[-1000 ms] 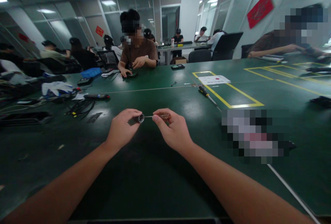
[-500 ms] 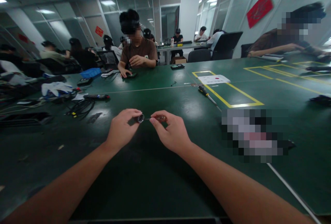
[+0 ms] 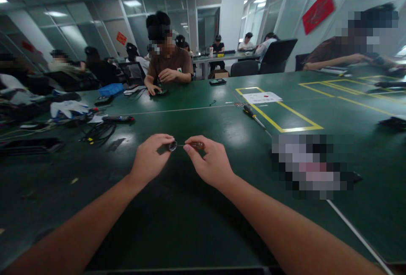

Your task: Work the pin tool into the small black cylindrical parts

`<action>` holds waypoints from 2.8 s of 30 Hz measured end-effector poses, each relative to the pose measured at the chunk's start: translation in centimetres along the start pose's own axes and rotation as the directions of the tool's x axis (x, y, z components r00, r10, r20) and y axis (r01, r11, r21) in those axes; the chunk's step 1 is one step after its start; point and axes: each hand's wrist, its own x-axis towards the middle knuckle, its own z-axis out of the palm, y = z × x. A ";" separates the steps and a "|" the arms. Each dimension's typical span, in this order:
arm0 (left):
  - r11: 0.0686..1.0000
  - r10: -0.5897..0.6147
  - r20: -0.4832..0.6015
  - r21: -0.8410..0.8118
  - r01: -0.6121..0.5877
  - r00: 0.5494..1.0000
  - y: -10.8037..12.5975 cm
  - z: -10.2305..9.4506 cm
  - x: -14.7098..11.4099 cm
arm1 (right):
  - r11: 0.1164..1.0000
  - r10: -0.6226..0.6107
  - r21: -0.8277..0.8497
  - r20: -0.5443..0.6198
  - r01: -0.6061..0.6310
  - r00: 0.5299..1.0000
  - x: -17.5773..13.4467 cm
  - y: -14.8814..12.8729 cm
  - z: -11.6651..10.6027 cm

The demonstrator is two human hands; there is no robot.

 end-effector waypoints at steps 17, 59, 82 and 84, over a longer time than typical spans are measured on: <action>0.997 -0.065 -0.026 -0.053 0.064 0.998 0.1 -0.1 0.1 | 0.994 0.050 0.099 -0.034 -0.047 0.998 -0.3 0.5 -0.1; 0.997 -0.078 0.100 -0.012 0.079 0.992 0.4 0.1 0.0 | 0.997 0.065 0.043 0.038 -0.067 0.997 -0.1 -0.1 0.2; 0.920 -0.340 0.001 -0.208 0.332 0.941 -0.2 0.3 0.0 | 0.995 0.018 0.095 0.077 -0.025 0.997 -0.4 0.4 0.6; 0.926 -0.332 -0.003 -0.190 0.325 0.943 -0.1 0.2 0.1 | 0.996 0.007 0.088 0.072 -0.013 0.997 -0.4 0.3 0.6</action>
